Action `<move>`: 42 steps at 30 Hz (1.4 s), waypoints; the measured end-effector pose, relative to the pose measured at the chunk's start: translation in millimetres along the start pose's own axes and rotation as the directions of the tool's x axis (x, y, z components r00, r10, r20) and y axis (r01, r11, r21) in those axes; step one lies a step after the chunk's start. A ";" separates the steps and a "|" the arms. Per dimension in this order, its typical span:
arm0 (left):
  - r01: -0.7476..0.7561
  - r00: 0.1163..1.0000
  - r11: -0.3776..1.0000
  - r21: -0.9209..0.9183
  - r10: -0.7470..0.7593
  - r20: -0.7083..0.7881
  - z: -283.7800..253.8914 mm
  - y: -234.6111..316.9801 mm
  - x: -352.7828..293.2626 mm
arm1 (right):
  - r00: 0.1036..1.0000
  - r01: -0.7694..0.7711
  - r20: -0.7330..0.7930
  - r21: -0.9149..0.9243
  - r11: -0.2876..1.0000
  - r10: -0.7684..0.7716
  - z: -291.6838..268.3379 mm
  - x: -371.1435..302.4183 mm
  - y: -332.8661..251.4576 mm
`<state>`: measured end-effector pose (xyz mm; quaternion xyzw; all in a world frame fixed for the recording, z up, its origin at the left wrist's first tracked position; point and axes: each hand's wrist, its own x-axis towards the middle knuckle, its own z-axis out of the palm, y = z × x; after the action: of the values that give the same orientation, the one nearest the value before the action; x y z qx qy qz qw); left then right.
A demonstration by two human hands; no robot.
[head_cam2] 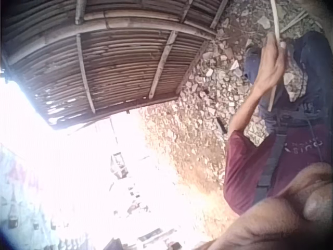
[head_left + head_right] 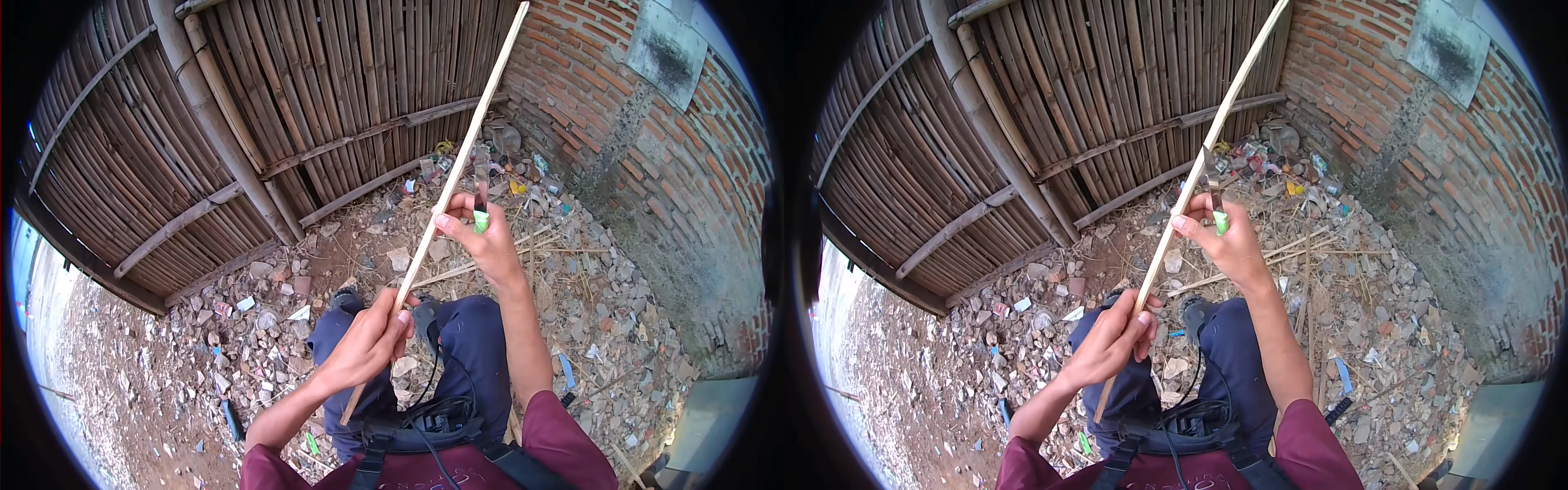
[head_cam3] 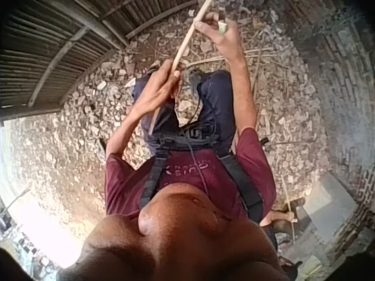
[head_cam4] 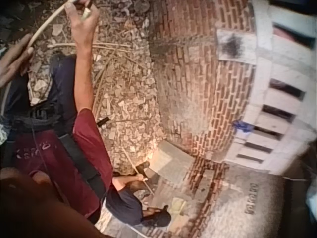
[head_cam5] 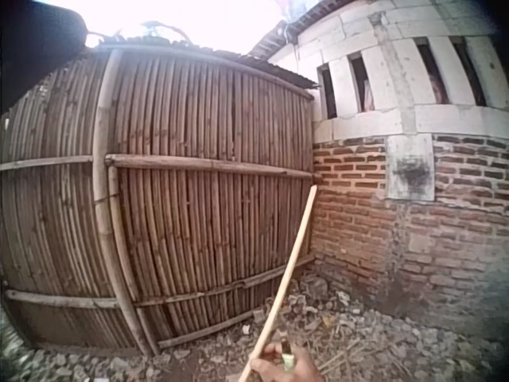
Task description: The person shaves a thin wooden rod by hand using a small knife and a machete. The person uses a smaller knife to whittle one end of the rod and then uses a larger machete-like blade to scrape down the length of the wood while holding it vertically.
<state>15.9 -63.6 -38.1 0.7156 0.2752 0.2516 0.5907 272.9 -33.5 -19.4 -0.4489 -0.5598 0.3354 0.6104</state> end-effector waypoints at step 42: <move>-0.008 0.910 0.881 0.473 0.202 -0.361 45.9 -2.6 18.8 | 0.903 0.226 -0.036 -0.807 0.545 -0.428 21.5 -24.4 45.0</move>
<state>60.8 -82.7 -48.0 0.7824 0.4016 0.3524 0.3200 252.4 -35.4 -70.9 -0.5925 -0.6488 -0.1193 0.4624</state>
